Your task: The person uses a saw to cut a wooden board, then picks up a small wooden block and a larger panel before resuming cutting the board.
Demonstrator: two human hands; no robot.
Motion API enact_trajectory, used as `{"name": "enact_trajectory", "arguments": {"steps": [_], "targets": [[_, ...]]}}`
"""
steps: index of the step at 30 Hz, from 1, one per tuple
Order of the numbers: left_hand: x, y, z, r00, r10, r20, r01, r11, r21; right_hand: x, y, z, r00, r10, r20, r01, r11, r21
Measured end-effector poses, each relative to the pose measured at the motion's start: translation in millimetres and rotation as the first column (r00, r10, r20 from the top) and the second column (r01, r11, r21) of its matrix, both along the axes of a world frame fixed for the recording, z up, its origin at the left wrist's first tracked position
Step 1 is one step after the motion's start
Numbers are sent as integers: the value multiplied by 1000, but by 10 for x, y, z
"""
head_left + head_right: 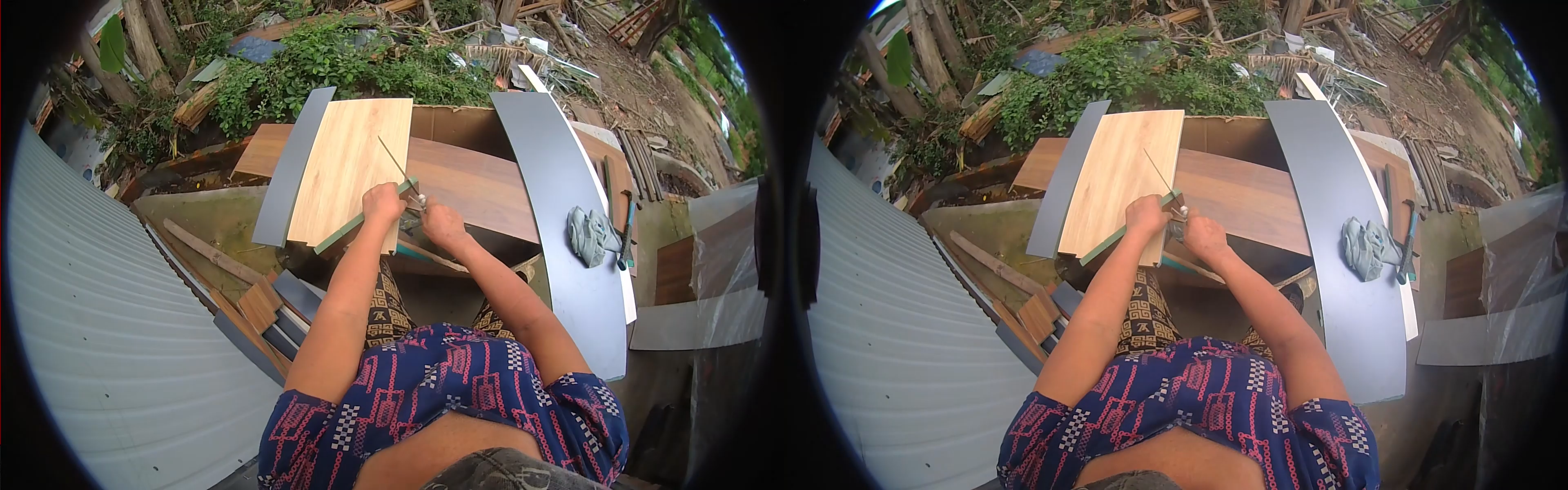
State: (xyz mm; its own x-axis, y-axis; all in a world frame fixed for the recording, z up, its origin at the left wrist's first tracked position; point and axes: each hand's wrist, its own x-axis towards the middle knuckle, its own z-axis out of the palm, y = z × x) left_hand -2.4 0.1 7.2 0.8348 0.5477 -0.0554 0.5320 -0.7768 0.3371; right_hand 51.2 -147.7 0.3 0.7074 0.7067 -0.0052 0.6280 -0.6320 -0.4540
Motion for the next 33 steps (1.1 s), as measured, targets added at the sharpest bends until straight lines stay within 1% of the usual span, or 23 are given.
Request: {"name": "enact_trajectory", "arguments": {"steps": [3, 6, 10, 13, 15, 18, 21, 24, 25, 27, 29, 31, 33], "targets": [[11, 15, 3, 1000, 3, -18, -3, 1000, -8, -151, -291, 93, 999, 38, -2, -38, 999, 12], [11, 3, 21, 1000, 8, -8, -8, 1000, -8, -261, -672, 77, 999, 33, -3, -33, 998, -62], [14, 4, 28, 1000, 5, -5, -5, 1000, -22, -322, -843, 63, 998, 59, 4, -59, 996, -68], [31, 36, 3, 999, -7, -41, 5, 999, -34, -313, -737, 85, 998, 60, -10, -60, 996, -73], [33, 39, -21, 1000, -8, -24, 7, 1000, -21, -232, -628, 90, 999, 44, -7, -44, 996, -77], [30, 27, -43, 1000, -15, -5, 15, 1000, -5, -38, -292, 50, 998, 63, 0, -63, 998, -28], [11, 12, -16, 1000, -8, 3, 8, 1000, -16, 130, 118, -64, 1000, 13, 2, -13, 1000, 15], [14, 10, 32, 1000, 8, 1, -8, 1000, -30, 109, 225, -13, 1000, 0, -6, 0, 998, 63], [22, 9, 24, 1000, 7, -12, -7, 1000, -22, 111, 215, -15, 1000, -7, -5, 7, 999, 48], [31, 5, 36, 999, 13, -34, -13, 1000, -23, 87, 124, -40, 1000, -15, -2, 15, 1000, 13], [32, 39, 46, 998, 19, -56, -21, 999, -38, -102, -266, -69, 999, 34, 9, -35, 999, 26], [42, 45, 11, 999, 5, -47, -7, 999, -49, -236, -605, -55, 1000, 23, -16, -24, 998, -63], [34, 45, -2, 999, 1, -41, -3, 999, -50, -302, -852, -55, 999, 31, -14, -31, 998, -45]]}}
